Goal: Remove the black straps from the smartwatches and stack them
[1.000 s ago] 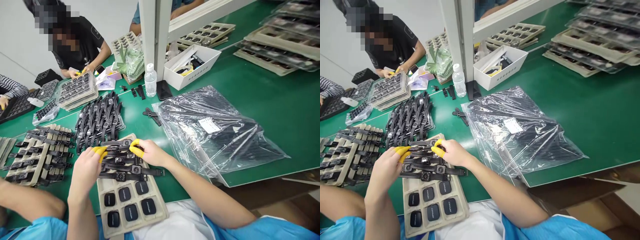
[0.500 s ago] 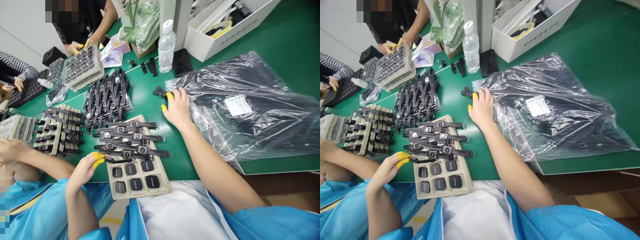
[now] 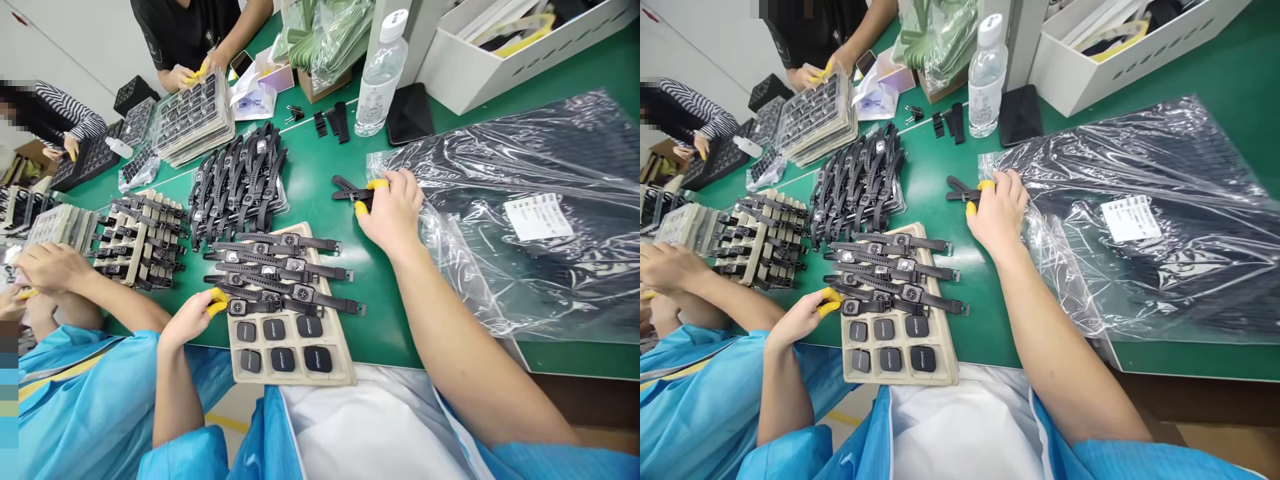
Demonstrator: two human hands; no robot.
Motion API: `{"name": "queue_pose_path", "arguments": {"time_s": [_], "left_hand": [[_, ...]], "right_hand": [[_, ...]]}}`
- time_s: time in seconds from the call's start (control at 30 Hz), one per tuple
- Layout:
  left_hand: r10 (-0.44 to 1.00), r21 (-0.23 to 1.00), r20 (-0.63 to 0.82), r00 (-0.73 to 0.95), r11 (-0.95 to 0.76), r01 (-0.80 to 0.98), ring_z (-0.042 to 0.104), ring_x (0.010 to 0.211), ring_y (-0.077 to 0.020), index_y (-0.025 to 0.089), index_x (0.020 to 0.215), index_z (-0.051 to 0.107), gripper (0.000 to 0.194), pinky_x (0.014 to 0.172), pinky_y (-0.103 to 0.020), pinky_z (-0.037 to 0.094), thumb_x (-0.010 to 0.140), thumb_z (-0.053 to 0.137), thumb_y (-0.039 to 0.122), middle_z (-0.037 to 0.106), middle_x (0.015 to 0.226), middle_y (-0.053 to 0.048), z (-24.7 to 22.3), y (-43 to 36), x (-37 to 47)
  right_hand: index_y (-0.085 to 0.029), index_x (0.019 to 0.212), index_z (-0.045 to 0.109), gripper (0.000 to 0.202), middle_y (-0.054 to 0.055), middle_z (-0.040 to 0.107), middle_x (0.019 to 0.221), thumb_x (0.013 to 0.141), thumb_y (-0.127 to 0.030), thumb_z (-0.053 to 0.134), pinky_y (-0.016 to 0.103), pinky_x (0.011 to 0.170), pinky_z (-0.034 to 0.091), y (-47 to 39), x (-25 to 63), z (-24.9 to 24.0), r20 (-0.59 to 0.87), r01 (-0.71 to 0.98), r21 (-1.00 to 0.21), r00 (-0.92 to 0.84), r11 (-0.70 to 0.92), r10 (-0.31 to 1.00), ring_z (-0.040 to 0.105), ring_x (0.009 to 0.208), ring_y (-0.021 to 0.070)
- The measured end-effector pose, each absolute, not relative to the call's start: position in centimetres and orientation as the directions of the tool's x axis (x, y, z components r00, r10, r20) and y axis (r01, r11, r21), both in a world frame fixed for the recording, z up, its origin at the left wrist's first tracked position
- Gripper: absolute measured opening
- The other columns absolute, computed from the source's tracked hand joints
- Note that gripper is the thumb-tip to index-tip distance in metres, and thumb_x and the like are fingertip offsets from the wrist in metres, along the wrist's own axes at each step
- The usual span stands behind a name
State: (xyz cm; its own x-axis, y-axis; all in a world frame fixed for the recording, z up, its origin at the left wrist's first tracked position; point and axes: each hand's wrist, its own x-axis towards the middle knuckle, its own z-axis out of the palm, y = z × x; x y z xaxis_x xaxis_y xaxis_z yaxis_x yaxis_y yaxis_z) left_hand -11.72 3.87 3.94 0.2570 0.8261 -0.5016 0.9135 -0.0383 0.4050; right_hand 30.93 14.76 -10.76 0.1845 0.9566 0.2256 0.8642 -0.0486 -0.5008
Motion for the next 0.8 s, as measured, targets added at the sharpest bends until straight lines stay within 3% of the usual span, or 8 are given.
{"name": "queue_pose_path", "arguments": {"time_s": [0.13,0.3,0.4,0.47,0.53,0.63,0.73,0.8], "left_hand": [[0.894,0.344,-0.380,0.239,-0.104,0.933,0.065,0.100,-0.0241,0.020,0.103,0.066,0.019,0.093,-0.037,0.053,0.099,0.053,0.033,0.074,0.105,-0.007,3.4,3.8,-11.9],[0.981,0.136,-0.100,0.165,-0.151,0.979,0.062,0.103,-0.0289,0.020,0.101,0.067,0.015,0.095,-0.044,0.051,0.097,0.058,0.031,0.070,0.103,-0.009,3.9,2.5,-11.8],[0.977,0.217,0.033,0.211,-0.213,0.953,0.063,0.104,-0.0267,0.020,0.107,0.065,0.013,0.091,-0.040,0.053,0.101,0.057,0.028,0.069,0.106,-0.008,4.7,0.9,-8.6],[0.923,0.343,-0.027,0.385,-0.353,0.870,0.063,0.106,-0.0224,0.022,0.109,0.064,0.011,0.093,-0.036,0.054,0.103,0.057,0.026,0.069,0.110,-0.006,5.0,-0.3,-5.0],[0.823,0.336,-0.069,0.565,-0.514,0.789,0.062,0.105,-0.0225,0.020,0.113,0.065,0.014,0.094,-0.037,0.054,0.104,0.057,0.026,0.070,0.109,-0.006,4.7,-1.4,-1.0],[0.740,0.113,-0.126,0.660,-0.650,0.751,0.061,0.097,-0.0257,0.014,0.114,0.068,0.018,0.082,-0.039,0.054,0.100,0.062,0.022,0.071,0.107,-0.010,3.6,-2.6,3.4],[0.713,-0.078,-0.219,0.666,-0.693,0.717,0.060,0.086,-0.0263,0.015,0.088,0.072,0.007,0.072,-0.039,0.050,0.093,0.068,0.018,0.068,0.090,-0.009,2.6,-3.2,5.4],[0.704,-0.125,-0.258,0.662,-0.704,0.699,0.059,0.082,-0.0259,0.017,0.074,0.068,0.017,0.069,-0.038,0.048,0.091,0.069,0.018,0.064,0.080,-0.008,2.2,-3.2,5.9]], "right_hand": [[-0.012,0.134,0.056,0.043,0.026,0.043,0.153,0.096,-0.031,0.054,0.066,0.118,0.026,14.7,31.2,-10.8,0.230,0.867,-0.497,0.183,-0.047,0.956,0.026,0.149,0.0445],[-0.010,0.119,0.065,0.030,0.026,0.046,0.150,0.093,-0.022,0.056,0.068,0.118,0.028,14.5,31.1,-10.5,0.254,0.871,-0.491,0.180,-0.034,0.950,0.027,0.149,0.0451],[-0.012,0.110,0.069,0.023,0.024,0.049,0.147,0.091,-0.020,0.058,0.072,0.116,0.028,14.2,30.4,-10.4,0.307,0.869,-0.493,0.128,0.043,0.943,0.027,0.149,0.0477],[-0.014,0.106,0.071,0.021,0.022,0.053,0.142,0.091,-0.021,0.059,0.072,0.114,0.031,14.0,29.5,-10.3,0.327,0.855,-0.504,0.058,0.122,0.943,0.030,0.147,0.0479],[-0.016,0.107,0.072,0.020,0.021,0.059,0.134,0.092,-0.022,0.060,0.068,0.110,0.038,13.8,28.6,-10.1,0.301,0.826,-0.528,-0.034,0.196,0.953,0.041,0.140,0.0454],[-0.018,0.116,0.071,0.025,0.019,0.063,0.128,0.094,-0.027,0.063,0.061,0.102,0.045,13.7,28.0,-9.9,0.256,0.773,-0.577,-0.135,0.263,0.957,0.053,0.125,0.0409],[-0.019,0.127,0.067,0.041,0.019,0.060,0.133,0.092,-0.039,0.069,0.058,0.104,0.045,13.7,29.0,-9.9,0.284,0.722,-0.613,-0.177,0.320,0.942,0.051,0.126,0.0399],[-0.018,0.131,0.066,0.048,0.020,0.058,0.135,0.091,-0.044,0.071,0.057,0.107,0.044,13.7,30.3,-10.1,0.285,0.717,-0.618,-0.179,0.323,0.942,0.049,0.130,0.0401]]}}
